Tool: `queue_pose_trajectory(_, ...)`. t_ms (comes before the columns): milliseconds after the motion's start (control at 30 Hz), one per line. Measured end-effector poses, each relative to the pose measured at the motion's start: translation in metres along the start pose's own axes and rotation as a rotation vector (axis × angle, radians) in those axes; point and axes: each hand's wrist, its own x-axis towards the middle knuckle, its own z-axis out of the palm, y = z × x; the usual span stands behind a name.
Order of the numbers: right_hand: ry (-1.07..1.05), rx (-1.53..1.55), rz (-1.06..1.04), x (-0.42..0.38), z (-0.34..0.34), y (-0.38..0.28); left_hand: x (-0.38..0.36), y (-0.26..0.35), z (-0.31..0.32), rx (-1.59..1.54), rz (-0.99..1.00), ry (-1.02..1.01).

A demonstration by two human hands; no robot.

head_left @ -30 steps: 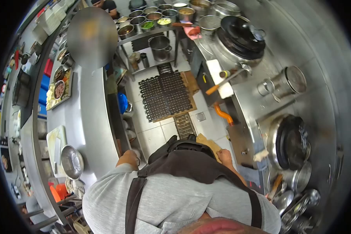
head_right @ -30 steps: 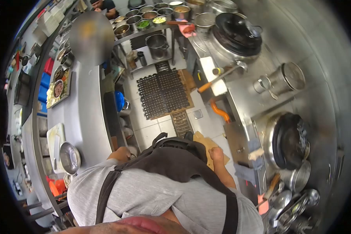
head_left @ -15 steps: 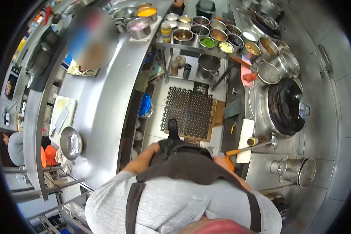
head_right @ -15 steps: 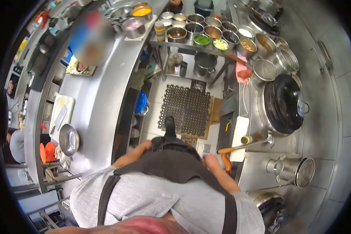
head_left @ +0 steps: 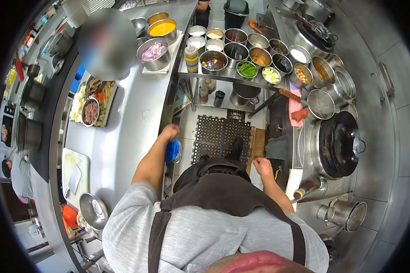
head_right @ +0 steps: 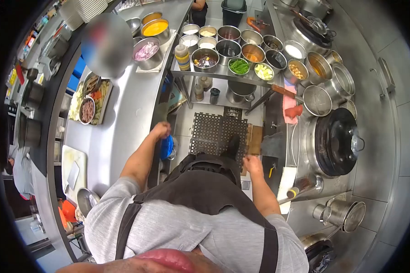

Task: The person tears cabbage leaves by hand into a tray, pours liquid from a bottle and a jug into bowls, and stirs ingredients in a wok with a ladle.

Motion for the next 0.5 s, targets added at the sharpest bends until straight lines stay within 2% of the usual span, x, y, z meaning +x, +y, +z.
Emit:
queue_pose_trajectory(67,-0.046,-0.054,0.127,0.006,0.012,0.027,0.018,0.074,-0.001,-0.164,0.072,0.112)
queue_pose_trajectory(100,-0.071,-0.053,0.126,0.005,0.018,0.039,0.029,0.108,-0.004,-0.253,0.115,0.174)
queue_pose_trajectory(167,-0.11,-0.038,0.141,0.005,0.021,0.054,0.062,0.16,-0.011,-0.305,0.364,0.311)
queue_pose_trajectory(233,-0.224,-0.022,0.248,0.007,0.024,0.06,0.069,0.223,-0.008,-0.295,0.533,0.389)
queue_pose_trajectory(267,-0.238,-0.003,0.257,0.014,0.029,0.062,0.081,0.239,-0.007,-0.272,0.523,0.385)
queue_pose_trajectory(333,-0.273,0.002,0.325,0.039,0.033,0.068,0.107,0.271,-0.008,-0.024,0.685,0.538)
queue_pose_trajectory(433,-0.274,-0.075,0.269,0.11,0.076,0.112,0.15,0.278,-0.01,0.019,0.711,0.554)
queue_pose_trajectory(500,-0.257,-0.065,0.253,0.169,0.053,0.082,0.134,0.299,0.003,-0.136,0.573,0.562)
